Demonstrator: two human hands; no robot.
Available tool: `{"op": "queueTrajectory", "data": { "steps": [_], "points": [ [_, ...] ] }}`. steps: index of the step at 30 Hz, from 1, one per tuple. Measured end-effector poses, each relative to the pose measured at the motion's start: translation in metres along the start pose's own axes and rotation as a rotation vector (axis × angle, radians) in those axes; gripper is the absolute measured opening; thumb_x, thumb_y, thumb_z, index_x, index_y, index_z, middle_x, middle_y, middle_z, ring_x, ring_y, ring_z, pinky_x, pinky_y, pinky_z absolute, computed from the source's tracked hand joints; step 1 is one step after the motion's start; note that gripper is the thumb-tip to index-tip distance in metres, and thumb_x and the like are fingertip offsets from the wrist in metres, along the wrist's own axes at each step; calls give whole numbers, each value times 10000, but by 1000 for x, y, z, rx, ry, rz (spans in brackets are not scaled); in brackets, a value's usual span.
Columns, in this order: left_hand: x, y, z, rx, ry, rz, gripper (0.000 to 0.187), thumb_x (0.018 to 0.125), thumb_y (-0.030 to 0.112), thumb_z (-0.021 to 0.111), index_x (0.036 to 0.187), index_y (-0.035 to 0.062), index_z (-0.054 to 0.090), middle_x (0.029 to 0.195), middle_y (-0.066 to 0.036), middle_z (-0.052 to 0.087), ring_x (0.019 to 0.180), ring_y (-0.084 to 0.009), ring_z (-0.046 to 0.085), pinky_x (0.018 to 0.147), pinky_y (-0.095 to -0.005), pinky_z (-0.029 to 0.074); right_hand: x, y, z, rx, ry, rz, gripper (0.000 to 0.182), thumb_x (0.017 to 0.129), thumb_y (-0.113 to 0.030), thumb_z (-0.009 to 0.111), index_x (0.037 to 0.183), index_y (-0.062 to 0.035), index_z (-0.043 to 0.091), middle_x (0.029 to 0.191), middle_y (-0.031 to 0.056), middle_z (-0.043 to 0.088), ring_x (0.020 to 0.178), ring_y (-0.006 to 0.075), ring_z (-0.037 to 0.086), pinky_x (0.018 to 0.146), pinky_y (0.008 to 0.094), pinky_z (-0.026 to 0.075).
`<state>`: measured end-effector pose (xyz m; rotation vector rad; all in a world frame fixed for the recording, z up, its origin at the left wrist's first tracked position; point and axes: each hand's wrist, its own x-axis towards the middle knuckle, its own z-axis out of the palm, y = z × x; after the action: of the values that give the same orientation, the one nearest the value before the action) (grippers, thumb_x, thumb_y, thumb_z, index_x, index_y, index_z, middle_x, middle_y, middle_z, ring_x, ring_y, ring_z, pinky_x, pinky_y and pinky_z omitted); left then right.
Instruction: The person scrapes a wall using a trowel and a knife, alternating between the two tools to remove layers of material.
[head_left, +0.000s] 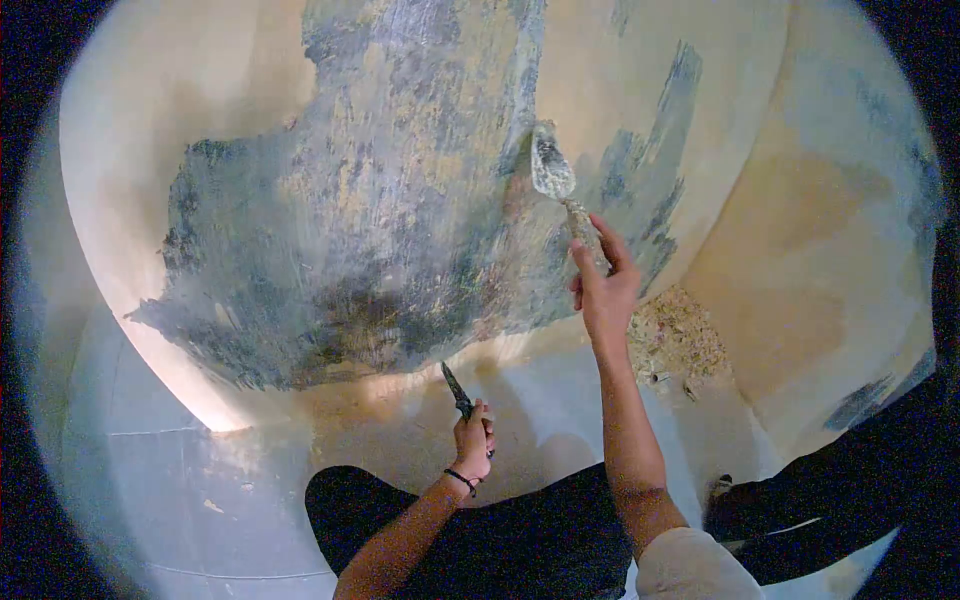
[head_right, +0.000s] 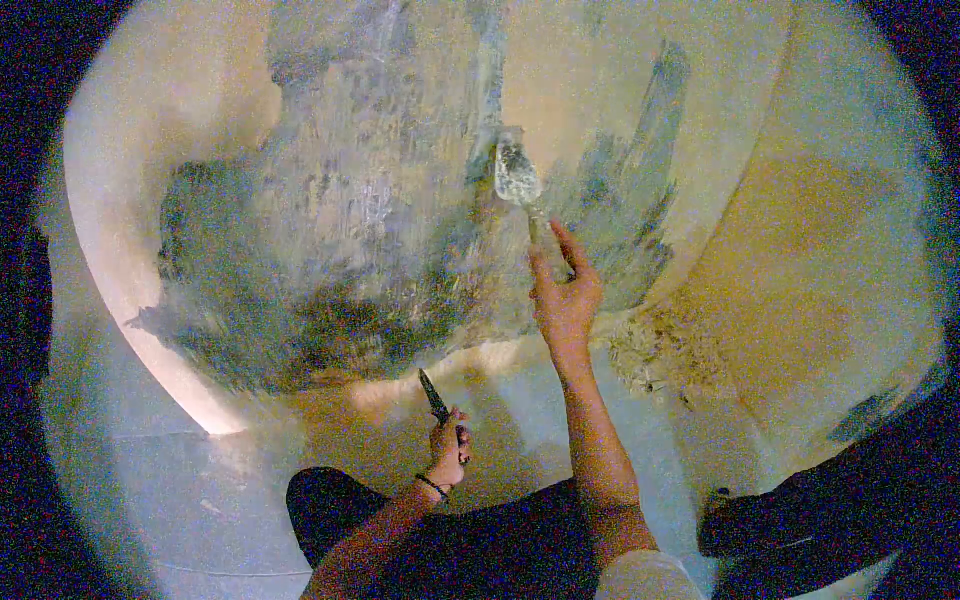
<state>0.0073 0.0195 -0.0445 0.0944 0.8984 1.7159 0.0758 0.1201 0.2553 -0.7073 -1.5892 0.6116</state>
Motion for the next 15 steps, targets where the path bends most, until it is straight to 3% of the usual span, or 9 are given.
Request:
{"op": "queueTrajectory", "data": {
  "steps": [15],
  "points": [
    [-4,4,4,-65,16,-18,260,909,383,579,874,126,556,528,35,429,353,-80,329,336,-241,243,-12,-9,-9,-12,-16,48,412,849,-191,657,1239,-79,592,774,101,659,419,97,504,395,269,407]
  ]
}}
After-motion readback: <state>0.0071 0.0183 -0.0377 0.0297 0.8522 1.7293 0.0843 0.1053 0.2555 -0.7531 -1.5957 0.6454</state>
